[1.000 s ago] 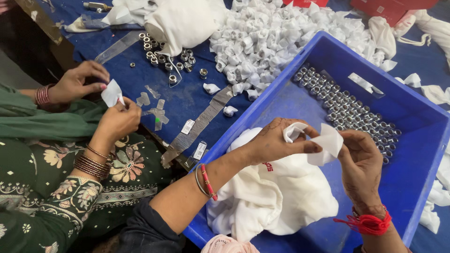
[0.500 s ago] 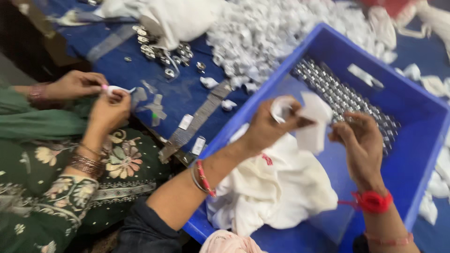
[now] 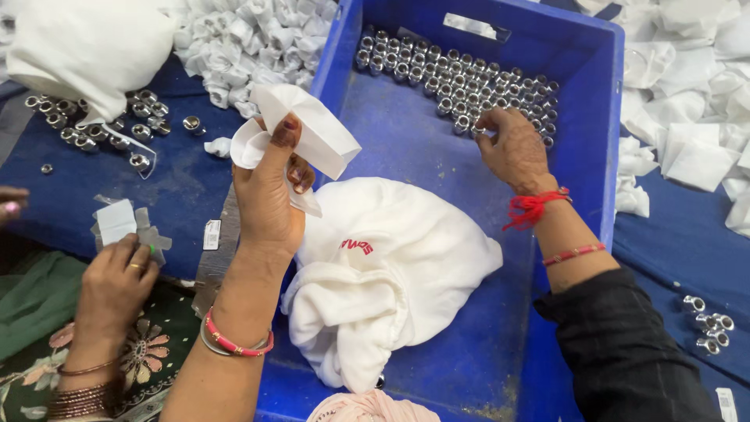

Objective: The person picks up metal pipe fittings from a blue bin, wraps each one in a white protective foam sleeve, and places them into a large white bag.

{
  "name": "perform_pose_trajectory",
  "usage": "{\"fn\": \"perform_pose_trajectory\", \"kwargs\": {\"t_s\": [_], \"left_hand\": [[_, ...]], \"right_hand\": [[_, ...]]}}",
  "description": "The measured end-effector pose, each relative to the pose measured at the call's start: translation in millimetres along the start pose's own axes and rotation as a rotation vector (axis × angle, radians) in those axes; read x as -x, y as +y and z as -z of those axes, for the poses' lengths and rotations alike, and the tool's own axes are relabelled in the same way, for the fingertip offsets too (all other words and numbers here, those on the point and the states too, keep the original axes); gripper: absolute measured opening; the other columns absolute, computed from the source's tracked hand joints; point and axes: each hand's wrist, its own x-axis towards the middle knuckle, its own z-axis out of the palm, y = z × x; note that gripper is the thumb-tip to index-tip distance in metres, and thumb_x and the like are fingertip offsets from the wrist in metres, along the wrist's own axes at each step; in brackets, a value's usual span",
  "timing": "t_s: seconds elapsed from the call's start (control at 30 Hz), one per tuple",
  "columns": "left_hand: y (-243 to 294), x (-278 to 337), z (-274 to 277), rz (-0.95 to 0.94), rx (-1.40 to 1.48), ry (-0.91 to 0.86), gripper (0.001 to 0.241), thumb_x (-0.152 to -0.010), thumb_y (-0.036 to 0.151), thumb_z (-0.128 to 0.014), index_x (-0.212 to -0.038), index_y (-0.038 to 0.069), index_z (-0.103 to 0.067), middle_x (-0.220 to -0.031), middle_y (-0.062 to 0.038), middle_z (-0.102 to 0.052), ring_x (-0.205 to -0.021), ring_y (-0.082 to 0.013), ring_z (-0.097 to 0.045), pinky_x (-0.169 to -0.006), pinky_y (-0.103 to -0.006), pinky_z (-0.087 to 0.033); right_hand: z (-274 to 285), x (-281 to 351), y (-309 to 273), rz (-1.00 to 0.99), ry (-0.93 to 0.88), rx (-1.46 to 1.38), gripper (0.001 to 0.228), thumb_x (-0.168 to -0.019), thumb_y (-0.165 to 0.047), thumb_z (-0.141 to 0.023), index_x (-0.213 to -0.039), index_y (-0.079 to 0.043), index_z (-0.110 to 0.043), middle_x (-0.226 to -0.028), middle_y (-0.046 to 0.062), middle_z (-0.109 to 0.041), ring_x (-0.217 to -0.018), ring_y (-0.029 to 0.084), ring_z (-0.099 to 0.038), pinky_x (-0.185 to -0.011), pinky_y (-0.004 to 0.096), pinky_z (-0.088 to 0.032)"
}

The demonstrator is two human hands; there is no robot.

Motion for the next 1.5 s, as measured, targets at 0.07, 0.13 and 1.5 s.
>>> {"fn": "perform_pose_trajectory", "kwargs": {"t_s": [0.07, 0.13, 1.5], "left_hand": [[-0.7, 0.3, -1.2, -0.001, -0.003, 0.000, 0.028, -0.090, 0.019, -0.082, -0.110, 0.008, -0.064, -0.082, 0.005, -0.058, -0.060, -0.0043, -0.046, -0.050, -0.0230, -0.036], [-3.3, 0.4, -0.6, -0.025, -0.032, 0.006, 0.027, -0.091, 0.018, -0.081, -0.108, 0.008, -0.064, -0.081, 0.004, -0.058, -0.059, -0.0051, -0.047, -0.050, -0.0234, -0.037], [-61.9, -3.1, -0.4, 0.132, 0.039, 0.057, 0.024, -0.092, 0.027, -0.076, -0.104, 0.010, -0.063, -0.077, 0.003, -0.058, -0.053, -0.0075, -0.049, -0.045, -0.0240, -0.039]], "right_hand": [[-10.5, 5.0, 10.7, 0.014, 0.008, 0.089, 0.028, -0.089, -0.013, -0.074, -0.116, -0.012, -0.069, -0.113, 0.015, -0.067, -0.096, 0.035, -0.069, -0.083, 0.046, -0.056], [-24.7, 2.1, 16.1, 0.020, 0.007, 0.089, 0.035, -0.091, -0.015, -0.072, -0.125, -0.012, -0.065, -0.117, 0.016, -0.062, -0.096, 0.038, -0.066, -0.081, 0.049, -0.055], [27.5, 43.2, -136.0, 0.114, -0.139, -1.092, 0.019, -0.097, 0.006, -0.065, -0.116, 0.006, -0.067, -0.114, 0.015, -0.071, -0.100, 0.020, -0.074, -0.089, 0.031, -0.063]]}}
